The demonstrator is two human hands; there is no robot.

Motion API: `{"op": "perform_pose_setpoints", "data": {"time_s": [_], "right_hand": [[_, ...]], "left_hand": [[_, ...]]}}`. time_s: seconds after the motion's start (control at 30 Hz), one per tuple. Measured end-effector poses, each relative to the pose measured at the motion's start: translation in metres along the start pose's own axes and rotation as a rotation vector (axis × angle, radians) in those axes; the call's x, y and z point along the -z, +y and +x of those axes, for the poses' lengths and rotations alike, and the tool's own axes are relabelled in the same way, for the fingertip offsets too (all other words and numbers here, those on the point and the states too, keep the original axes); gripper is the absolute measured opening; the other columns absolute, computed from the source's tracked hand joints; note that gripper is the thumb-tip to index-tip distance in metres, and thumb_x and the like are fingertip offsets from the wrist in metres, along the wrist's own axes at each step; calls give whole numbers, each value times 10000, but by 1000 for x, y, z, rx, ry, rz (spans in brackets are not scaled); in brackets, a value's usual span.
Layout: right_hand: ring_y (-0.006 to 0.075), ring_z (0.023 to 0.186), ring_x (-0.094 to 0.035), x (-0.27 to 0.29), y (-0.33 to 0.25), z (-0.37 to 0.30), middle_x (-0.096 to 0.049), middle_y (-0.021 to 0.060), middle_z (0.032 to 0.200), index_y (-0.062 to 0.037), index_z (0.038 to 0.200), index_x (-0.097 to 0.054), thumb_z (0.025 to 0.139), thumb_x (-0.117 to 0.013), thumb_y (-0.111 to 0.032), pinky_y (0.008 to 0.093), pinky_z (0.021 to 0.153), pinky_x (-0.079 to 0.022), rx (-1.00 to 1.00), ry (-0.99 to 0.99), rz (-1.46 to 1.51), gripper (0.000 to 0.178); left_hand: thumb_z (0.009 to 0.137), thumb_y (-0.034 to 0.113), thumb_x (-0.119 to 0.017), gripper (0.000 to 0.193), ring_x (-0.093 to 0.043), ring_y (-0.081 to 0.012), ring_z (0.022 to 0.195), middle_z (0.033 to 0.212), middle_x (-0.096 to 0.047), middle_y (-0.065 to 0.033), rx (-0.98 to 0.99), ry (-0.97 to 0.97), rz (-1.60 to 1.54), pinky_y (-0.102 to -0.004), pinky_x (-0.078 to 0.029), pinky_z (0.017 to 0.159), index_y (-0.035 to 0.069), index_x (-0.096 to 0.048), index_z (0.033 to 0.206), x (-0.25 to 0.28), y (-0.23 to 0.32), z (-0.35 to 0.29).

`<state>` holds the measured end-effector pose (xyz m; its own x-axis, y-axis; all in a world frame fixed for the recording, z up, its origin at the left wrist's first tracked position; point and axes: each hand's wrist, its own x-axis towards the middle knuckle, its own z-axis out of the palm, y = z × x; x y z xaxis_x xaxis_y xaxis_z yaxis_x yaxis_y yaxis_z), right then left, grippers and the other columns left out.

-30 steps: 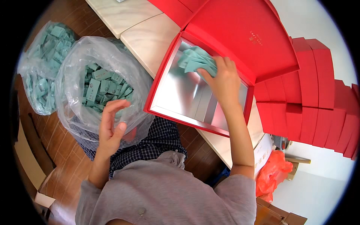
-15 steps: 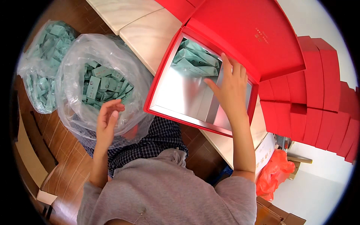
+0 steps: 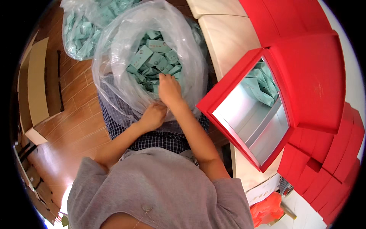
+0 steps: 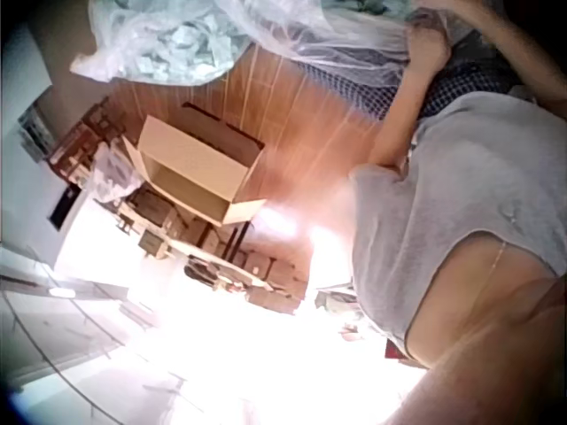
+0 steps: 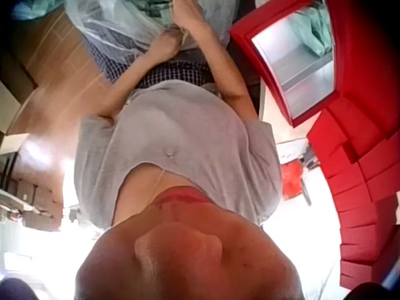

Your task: The person places small green packets of tea from a large bag into red gift boxes, arranges them neatly, covers them with a protective sheet, and closes the lid.

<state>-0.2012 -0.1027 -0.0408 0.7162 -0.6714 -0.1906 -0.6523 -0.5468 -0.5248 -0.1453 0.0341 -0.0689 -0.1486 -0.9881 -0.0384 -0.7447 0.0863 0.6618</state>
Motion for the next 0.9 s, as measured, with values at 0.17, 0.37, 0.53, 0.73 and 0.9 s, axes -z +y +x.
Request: {"op": "perform_pose_setpoints", "data": {"time_s": [0.17,0.37,0.53,0.73,0.9], "right_hand": [[366,1229,-433,-34,26,10,-497,195,1272,-88,1316,-476,652,-785,-429,464,1007,-380,-45,-570,-296,808],[456,1311,-288,-47,87,21,-361,223,1397,-181,1437,-361,620,-740,-600,489,1060,-316,-140,-564,-279,994],[396,1337,-285,-30,47,27,-367,202,1405,-221,1449,-333,690,-737,-416,547,1086,-239,-154,-699,-364,881],[343,1159,-487,-67,58,16,-511,175,1226,-57,1318,-463,653,-783,-294,476,950,-402,142,-335,-729,775],[291,1097,-539,-66,64,19,-586,143,1111,-60,1294,-475,653,-752,-194,453,870,-425,175,-411,-576,710]], "left_hand": [[776,111,-552,167,-607,-282,930,949,-646,-141,-36,55,-35,-400,-405,826,-10,-612,874,-12,-5,-12],[813,113,-540,176,-618,-266,906,959,-653,-113,3,-39,-114,-386,-404,814,21,-616,942,-4,3,-4],[819,114,-536,188,-619,-260,885,939,-649,-102,15,-50,-105,-362,-405,791,22,-608,967,-4,3,-7],[823,117,-544,194,-617,-266,878,935,-644,-117,24,-107,-88,-370,-408,752,29,-602,986,2,7,-6],[845,126,-543,169,-618,-284,852,899,-648,-129,80,37,-227,-392,-411,736,41,-596,981,1,7,-4]]}}
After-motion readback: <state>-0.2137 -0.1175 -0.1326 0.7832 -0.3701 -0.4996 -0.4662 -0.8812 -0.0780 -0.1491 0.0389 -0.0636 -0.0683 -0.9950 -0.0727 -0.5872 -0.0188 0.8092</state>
